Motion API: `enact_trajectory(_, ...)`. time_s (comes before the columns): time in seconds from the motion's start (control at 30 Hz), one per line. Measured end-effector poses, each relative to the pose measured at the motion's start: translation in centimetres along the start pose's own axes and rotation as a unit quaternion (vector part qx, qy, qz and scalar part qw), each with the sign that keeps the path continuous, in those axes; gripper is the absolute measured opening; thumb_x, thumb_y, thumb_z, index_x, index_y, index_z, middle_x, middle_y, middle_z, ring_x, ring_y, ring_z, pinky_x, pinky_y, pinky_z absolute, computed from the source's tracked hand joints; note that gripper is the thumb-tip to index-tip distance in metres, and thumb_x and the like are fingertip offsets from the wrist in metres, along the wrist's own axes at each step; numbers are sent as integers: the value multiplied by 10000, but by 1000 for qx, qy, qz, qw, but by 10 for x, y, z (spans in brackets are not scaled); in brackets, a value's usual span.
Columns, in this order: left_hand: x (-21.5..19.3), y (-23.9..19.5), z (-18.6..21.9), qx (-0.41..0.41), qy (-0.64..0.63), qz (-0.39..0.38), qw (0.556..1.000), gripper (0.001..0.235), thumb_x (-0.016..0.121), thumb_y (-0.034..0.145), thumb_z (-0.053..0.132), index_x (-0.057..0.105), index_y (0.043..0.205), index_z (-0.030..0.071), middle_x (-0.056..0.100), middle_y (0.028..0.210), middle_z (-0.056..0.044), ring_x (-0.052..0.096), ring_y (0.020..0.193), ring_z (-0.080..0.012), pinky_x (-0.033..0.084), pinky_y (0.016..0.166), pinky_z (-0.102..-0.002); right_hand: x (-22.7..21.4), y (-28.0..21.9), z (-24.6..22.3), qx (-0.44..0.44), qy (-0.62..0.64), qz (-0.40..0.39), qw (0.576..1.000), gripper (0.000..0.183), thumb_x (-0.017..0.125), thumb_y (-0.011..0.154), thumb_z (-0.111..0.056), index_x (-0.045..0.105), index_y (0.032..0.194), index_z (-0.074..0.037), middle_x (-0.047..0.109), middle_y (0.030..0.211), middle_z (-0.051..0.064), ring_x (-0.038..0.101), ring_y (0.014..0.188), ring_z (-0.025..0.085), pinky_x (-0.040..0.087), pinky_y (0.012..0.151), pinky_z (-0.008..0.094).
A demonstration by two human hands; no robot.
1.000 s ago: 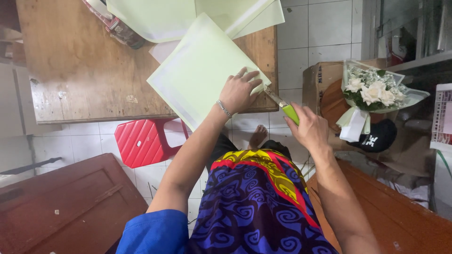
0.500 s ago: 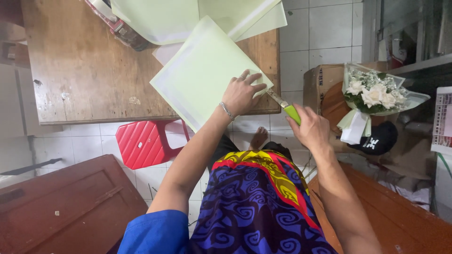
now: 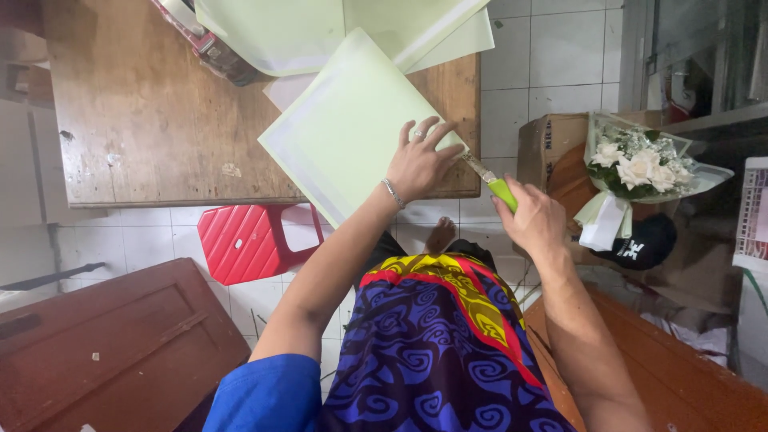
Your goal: Cutting and folding sheets of light green wrapping paper for floral arrangements using a utility knife and tape.
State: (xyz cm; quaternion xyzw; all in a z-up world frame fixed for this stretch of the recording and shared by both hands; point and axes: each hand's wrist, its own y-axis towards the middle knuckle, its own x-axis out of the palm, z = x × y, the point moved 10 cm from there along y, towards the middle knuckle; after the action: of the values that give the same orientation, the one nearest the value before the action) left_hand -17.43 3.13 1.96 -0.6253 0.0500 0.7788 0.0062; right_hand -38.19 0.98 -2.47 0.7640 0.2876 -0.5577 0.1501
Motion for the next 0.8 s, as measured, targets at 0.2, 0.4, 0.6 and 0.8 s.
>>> enact_trajectory(0.2, 6, 19, -32, -214, -37, -15, 976, 504, 625, 1021, 467, 551, 1446, 207, 251, 1674, -108, 146, 1575, -316, 174, 1258, -571, 15, -1, 8, 7, 29, -3, 1000, 479, 663, 951, -432, 667, 1372, -204, 727, 935, 142, 753, 837, 382, 594, 665, 497)
enact_trajectory(0.4, 29, 22, -50, -244, 58, -63, 966, 1025, 255, 1010, 780, 83, 1644, -7, 1, 1722, -162, -40, 1590, -332, 91, 1285, -581, -18, 7, -20, 10, 20, -73, 997, 534, 608, 1026, -394, 586, 1464, -90, 762, 958, 150, 741, 751, 307, 628, 584, 460)
enact_trajectory(0.6, 29, 22, -50, -235, 73, -93, 965, 1209, 272, 936, 935, 31, 1644, -16, -28, 1724, -165, -49, 1593, -331, 66, 1286, -583, -20, 5, -20, 12, -1, -45, 999, 529, 624, 1015, -414, 625, 1436, -94, 764, 963, 156, 743, 772, 337, 607, 562, 494)
enact_trajectory(0.8, 29, 23, -50, -236, 66, -97, 965, 1236, 333, 926, 942, 54, 1639, -28, -18, 1720, -178, -37, 1593, -338, 63, 1282, -593, -17, 11, -17, 11, -22, -32, 999, 525, 641, 1012, -415, 640, 1434, -105, 750, 870, 102, 704, 647, 241, 556, 480, 391)
